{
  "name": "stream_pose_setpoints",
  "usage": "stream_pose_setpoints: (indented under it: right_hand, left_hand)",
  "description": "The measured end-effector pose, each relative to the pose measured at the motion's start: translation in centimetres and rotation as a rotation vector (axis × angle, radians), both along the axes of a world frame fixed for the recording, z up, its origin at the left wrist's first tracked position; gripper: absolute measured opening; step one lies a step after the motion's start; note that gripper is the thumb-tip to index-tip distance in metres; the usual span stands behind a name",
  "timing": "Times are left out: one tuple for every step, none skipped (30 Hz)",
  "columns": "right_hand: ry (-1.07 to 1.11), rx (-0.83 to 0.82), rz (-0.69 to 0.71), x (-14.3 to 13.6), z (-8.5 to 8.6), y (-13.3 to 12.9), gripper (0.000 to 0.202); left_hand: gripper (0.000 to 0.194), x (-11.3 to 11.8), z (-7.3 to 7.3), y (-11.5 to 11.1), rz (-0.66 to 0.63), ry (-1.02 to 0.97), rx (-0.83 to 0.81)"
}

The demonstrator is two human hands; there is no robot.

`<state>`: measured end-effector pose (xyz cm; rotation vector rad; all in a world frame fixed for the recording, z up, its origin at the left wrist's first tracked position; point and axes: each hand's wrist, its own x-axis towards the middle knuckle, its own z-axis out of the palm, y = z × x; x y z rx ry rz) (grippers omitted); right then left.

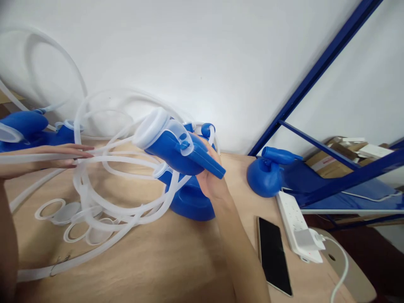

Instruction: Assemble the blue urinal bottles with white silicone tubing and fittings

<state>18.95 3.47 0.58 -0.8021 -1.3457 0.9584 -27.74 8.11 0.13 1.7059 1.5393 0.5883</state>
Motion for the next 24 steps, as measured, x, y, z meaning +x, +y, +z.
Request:
stream_pose_setpoints:
  right_hand:
    - [0.015,0.003,-0.001,-0.2,0.0,0.0,0.068]
    - [0.031,0.000,-0.002,-0.5,0.0,0.0,0.069]
    - [0.048,-0.009,-0.002,-0.7,0.0,-0.1,0.069]
    - [0.067,-0.021,-0.001,-0.9,-0.1,-0.1,0.069]
    - [0.090,-0.035,0.005,-1.1,-0.1,-0.2,0.069]
    - [0.116,-0.045,0.013,-1.2,-0.2,-0.2,0.071]
    - [0.142,-0.052,0.022,-1.3,-0.3,-0.2,0.074]
    - [0.164,-0.056,0.032,-1.2,-0.4,-0.2,0.079]
    - [0.177,-0.062,0.042,-1.2,-0.5,-0.2,0.083]
    - [0.181,-0.068,0.047,-1.1,-0.6,-0.1,0.086]
    - [0.176,-0.073,0.047,-1.0,-0.7,-0.1,0.086]
    - [0.168,-0.079,0.046,-0.8,-0.8,0.0,0.084]
    - [0.164,-0.084,0.046,-0.7,-1.0,0.0,0.082]
    - [0.172,-0.088,0.054,-0.7,-1.1,0.2,0.081]
    - [0.192,-0.088,0.066,-0.7,-1.3,0.3,0.081]
    - [0.215,-0.087,0.080,-0.7,-1.5,0.5,0.082]
    - [0.237,-0.089,0.097,-0.7,-1.7,0.7,0.083]
    - [0.254,-0.091,0.110,-0.7,-1.9,0.9,0.083]
    - [0.266,-0.095,0.119,-0.8,-2.1,1.2,0.082]
    - [0.269,-0.099,0.126,-0.8,-2.3,1.4,0.080]
    - [0.266,-0.100,0.130,-0.8,-2.4,1.6,0.078]
    - [0.261,-0.102,0.134,-0.7,-2.5,1.8,0.075]
    - [0.254,-0.103,0.136,-0.7,-2.6,1.9,0.074]
    - [0.252,-0.106,0.137,-0.6,-2.6,2.0,0.072]
  left_hand:
    - [0.071,0.5,0.0,0.0,-0.018,0.035,-0.023]
    - [0.074,1.1,-0.1,0.0,0.002,0.047,-0.048]
    - [0.075,1.7,-0.2,0.0,0.045,0.043,-0.081]
    - [0.075,2.3,-0.3,0.1,0.079,0.031,-0.127]
    - [0.073,2.8,-0.4,0.2,0.096,0.018,-0.168]
    - [0.070,3.2,-0.6,0.4,0.095,0.001,-0.187]
    - [0.067,3.5,-0.8,0.6,0.071,-0.024,-0.176]
    - [0.063,3.6,-0.9,0.8,0.032,-0.041,-0.139]
    - [0.058,3.6,-1.0,0.9,-0.005,-0.047,-0.076]
    - [0.054,3.7,-1.0,1.1,-0.034,-0.046,-0.003]
    - [0.050,3.7,-0.9,1.1,-0.047,-0.047,0.064]
    - [0.049,3.8,-0.7,1.1,-0.034,-0.055,0.122]
    - [0.047,4.1,-0.5,1.0,0.004,-0.072,0.175]
    - [0.046,4.5,-0.2,0.8,0.064,-0.094,0.226]
    - [0.043,5.2,0.1,0.6,0.132,-0.128,0.285]
    - [0.038,6.0,0.4,0.4,0.191,-0.177,0.351]
    - [0.032,6.9,0.6,0.2,0.236,-0.242,0.421]
    - [0.026,7.8,0.9,0.1,0.257,-0.324,0.482]
    - [0.021,8.7,1.1,0.1,0.259,-0.414,0.523]
    - [0.017,9.5,1.3,0.1,0.264,-0.521,0.522]
    - [0.014,10.1,1.5,0.2,0.279,-0.630,0.481]
    - [0.013,10.6,1.6,0.4,0.309,-0.728,0.418]
    - [0.012,10.8,1.8,0.6,0.346,-0.809,0.339]
    - [0.012,10.9,2.0,0.8,0.380,-0.877,0.255]
